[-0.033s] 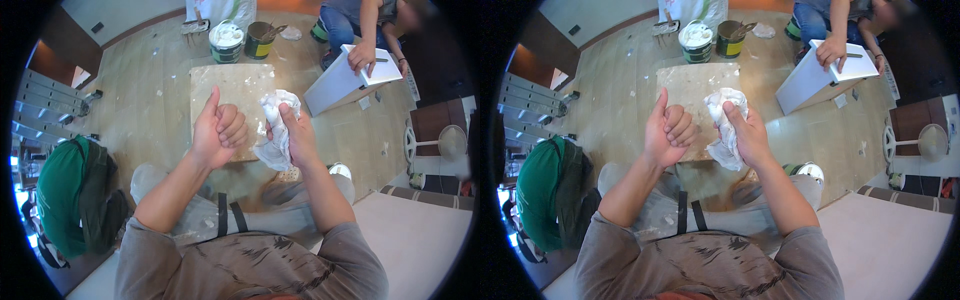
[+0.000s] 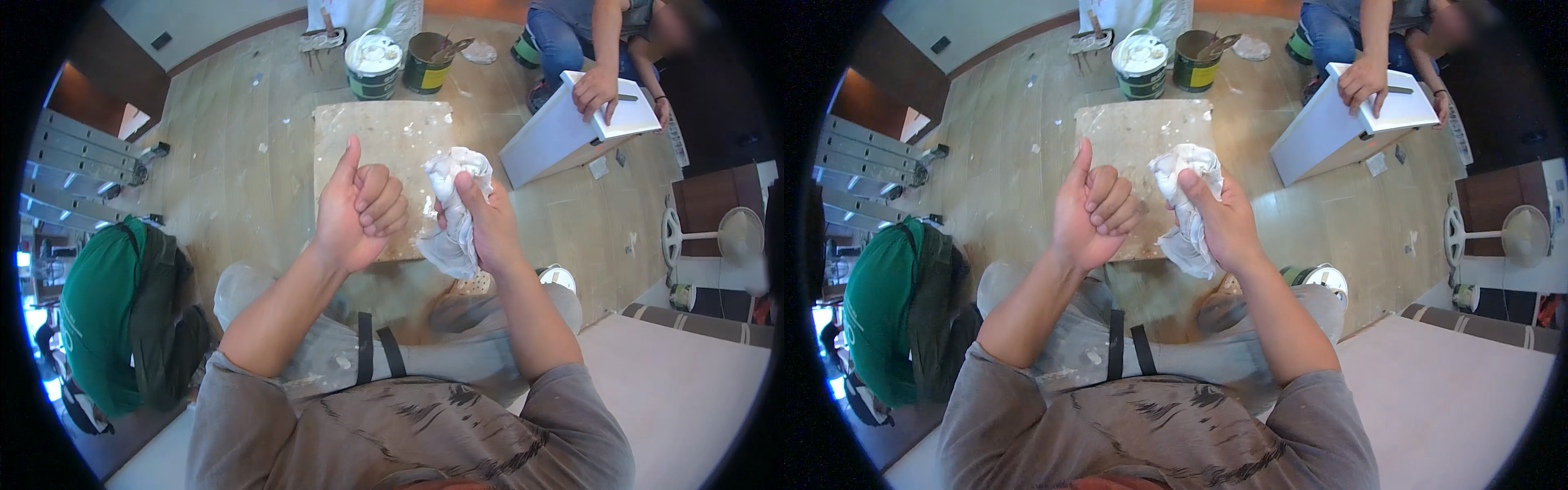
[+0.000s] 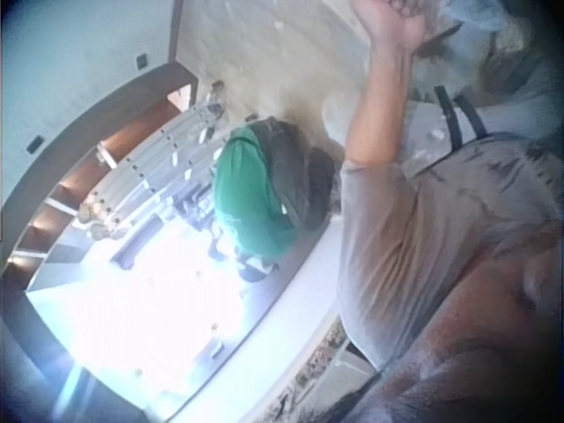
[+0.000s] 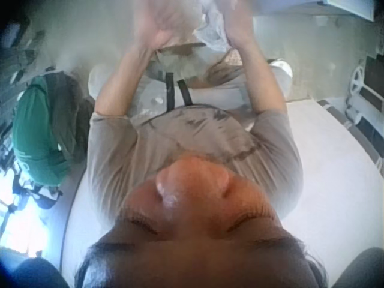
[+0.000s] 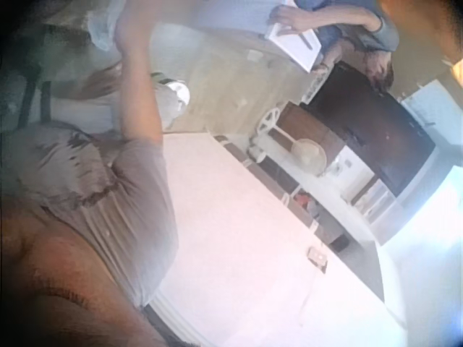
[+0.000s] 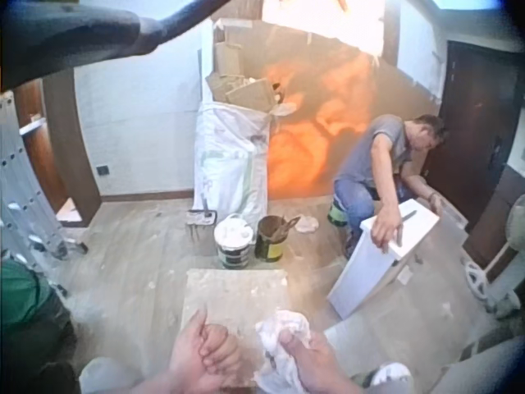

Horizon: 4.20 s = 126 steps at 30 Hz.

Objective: The person sits on the floor and cleans a black headstrap with a white cloth. They then use a small wooden stick to scrape residue from the strap. Finally, they receive a white drawer unit from a coworker, inspect it, and place it on the floor.

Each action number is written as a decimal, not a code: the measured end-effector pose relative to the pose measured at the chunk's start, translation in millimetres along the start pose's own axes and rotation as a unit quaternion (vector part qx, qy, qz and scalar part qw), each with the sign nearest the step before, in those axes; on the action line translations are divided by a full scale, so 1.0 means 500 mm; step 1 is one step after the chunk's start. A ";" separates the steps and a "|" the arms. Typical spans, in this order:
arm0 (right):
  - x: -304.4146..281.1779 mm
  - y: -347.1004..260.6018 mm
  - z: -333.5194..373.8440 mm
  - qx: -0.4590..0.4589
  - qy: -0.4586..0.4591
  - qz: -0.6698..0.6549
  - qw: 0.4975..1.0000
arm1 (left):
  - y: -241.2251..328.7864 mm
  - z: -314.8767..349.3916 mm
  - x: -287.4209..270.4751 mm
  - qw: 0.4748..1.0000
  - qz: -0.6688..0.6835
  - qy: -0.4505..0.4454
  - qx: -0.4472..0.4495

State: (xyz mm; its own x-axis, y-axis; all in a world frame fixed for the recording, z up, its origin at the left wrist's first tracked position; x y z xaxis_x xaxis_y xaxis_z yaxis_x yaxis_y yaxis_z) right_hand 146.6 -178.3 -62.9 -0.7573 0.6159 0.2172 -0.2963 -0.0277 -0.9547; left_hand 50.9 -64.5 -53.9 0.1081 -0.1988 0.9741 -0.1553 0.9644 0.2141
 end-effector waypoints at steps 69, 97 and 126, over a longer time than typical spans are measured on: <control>-0.708 -0.080 0.497 -0.135 0.495 0.036 0.858 | 0.435 0.261 -0.178 0.909 -0.316 0.027 0.272; -0.809 0.086 0.340 -0.019 0.537 0.223 0.813 | 0.400 0.331 -0.219 0.830 -0.468 0.198 0.230; -0.780 -0.050 -0.184 -0.038 0.406 -0.065 0.911 | 0.358 0.228 -0.188 0.739 -0.615 0.237 0.135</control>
State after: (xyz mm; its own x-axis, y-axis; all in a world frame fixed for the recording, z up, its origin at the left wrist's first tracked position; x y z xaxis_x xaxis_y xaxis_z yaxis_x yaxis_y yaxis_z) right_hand 502.9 -345.1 -142.3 -0.0303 0.9901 0.1372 -0.2887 0.1227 -0.9495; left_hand -99.0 106.8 -99.1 0.6537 -0.7511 -0.0922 0.1635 0.0211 0.9863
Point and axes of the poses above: each hand's wrist, its own z-axis away from the middle knuckle, its own x-axis out of the palm, y = z × x, the point moved 8 cm from there along -z, towards the middle knuckle, and after that the axes turned 10 degrees about z, right-handed, at the moved point
